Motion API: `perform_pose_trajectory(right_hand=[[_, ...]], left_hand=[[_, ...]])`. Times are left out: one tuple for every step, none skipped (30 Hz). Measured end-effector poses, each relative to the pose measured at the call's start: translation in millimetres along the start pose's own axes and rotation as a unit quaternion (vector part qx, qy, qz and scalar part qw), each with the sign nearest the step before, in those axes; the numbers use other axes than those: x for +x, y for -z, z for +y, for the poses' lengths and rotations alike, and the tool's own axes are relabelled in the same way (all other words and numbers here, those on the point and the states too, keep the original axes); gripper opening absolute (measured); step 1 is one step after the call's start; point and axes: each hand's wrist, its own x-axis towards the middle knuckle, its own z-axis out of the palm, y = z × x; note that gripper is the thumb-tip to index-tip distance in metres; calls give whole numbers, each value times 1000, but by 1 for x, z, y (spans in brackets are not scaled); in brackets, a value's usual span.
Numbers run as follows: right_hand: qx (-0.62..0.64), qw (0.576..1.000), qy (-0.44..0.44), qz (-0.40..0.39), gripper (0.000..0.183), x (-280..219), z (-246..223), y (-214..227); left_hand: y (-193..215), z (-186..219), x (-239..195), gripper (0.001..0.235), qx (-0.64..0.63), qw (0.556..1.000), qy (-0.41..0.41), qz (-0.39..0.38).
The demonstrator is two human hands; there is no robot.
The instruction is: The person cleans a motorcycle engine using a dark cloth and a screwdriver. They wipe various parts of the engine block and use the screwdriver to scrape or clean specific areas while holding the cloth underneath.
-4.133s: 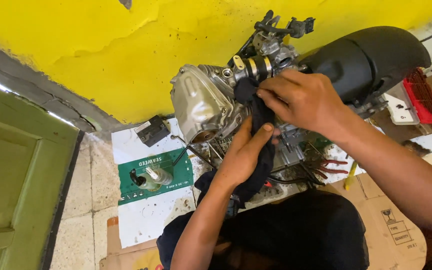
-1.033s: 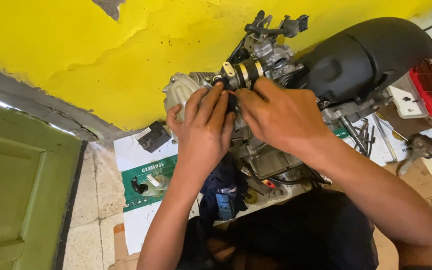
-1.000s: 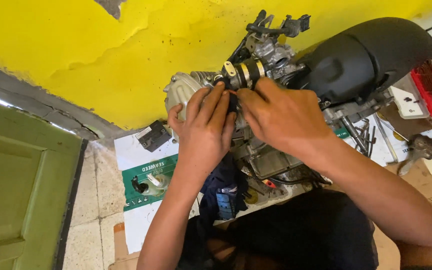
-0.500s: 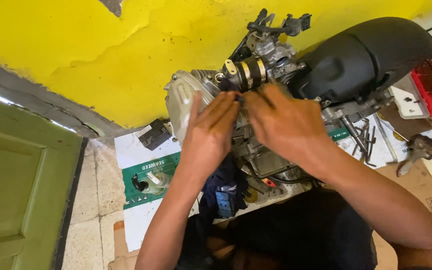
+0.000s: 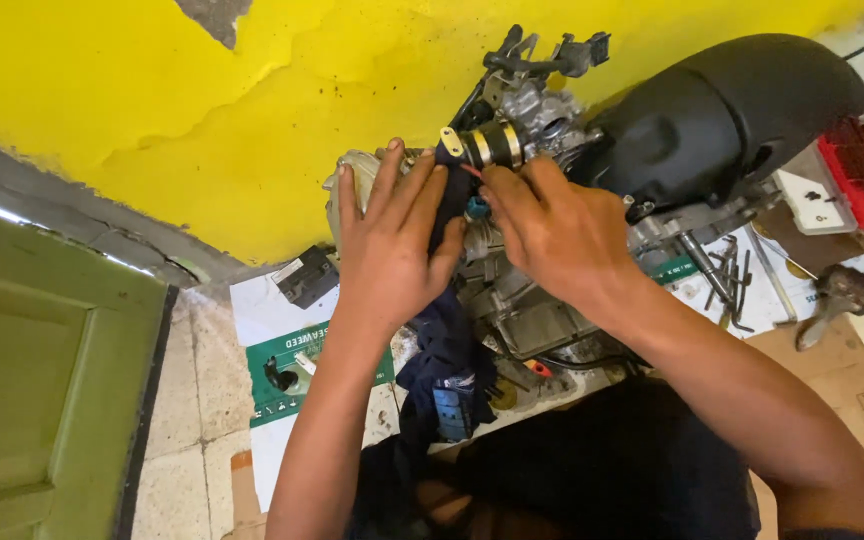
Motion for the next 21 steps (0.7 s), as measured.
perform_pose_trajectory(right_hand=[[-16, 1000, 3, 14, 17, -3, 0, -2], [-16, 1000, 1, 13, 17, -7, -1, -7], [-14, 1000, -2, 17, 21, -11, -1, -11], [-13, 1000, -5, 21, 24, -14, -1, -16], [-11, 1000, -5, 19, 24, -8, -1, -12], [47, 997, -16, -51, 24, -3, 0, -7], [105, 987, -27, -120, 24, 2, 2, -2], [107, 986, -28, -121, 24, 8, 8, -4], [132, 978, -19, -159, 21, 14, 15, -6], [158, 968, -10, -196, 20, 21, 23, -7], [158, 967, -14, -200, 20, 25, 28, -2], [215, 957, -7, -195, 18, 30, 33, 3], [265, 947, 2, -183, 16, 37, 38, 9], [260, 949, 1, -180, 16, 24, 35, 2], [268, 945, -20, -184, 17, 13, 34, -5], [277, 941, -41, -189, 19, 2, 33, -12], [274, 942, -41, -189, 19, -4, 28, -10], [268, 950, -54, -147, 18, -10, 22, -7], [266, 956, -69, -104, 17, -16, 15, -5], [267, 955, -71, -105, 17, -20, 14, -8], [247, 961, -79, -95, 17, -23, 12, -10]], left_hand=[[-3, 0, 0, 41, 8, 1000, -1, 0], [-3, 0, -1, 41, 8, 1000, -2, -1], [-4, 0, -1, 40, 23, 1000, -9, 1], [-5, 0, -1, 40, 38, 999, -16, 4], [-4, -1, 0, 40, 38, 999, -14, 2], [-3, -1, 1, 40, 32, 999, -9, -7], [-2, 0, 1, 40, 26, 999, -3, -18], [-2, 0, 0, 40, 26, 999, -3, -20], [-3, -2, 1, 39, 10, 1000, -8, -9], [-4, -4, 2, 37, -6, 1000, -14, 3], [-4, -3, 1, 37, -9, 1000, -14, -2], [-3, -3, 0, 33, -4, 1000, -28, 3], [-3, -5, 1, 29, 1, 999, -47, 16], [-4, -6, -2, 29, 0, 998, -52, 19], [-5, -6, -3, 25, 13, 998, -63, 17], [-7, -7, -4, 21, 27, 997, -74, 15], [-8, -8, -4, 21, 25, 997, -74, 17], [-10, -8, -5, 20, 27, 996, -76, 30], [-9, -9, -6, 19, 30, 996, -78, 39], [-10, -10, -6, 19, 30, 996, -78, 37], [-11, -11, -6, 20, 39, 994, -90, 54]])
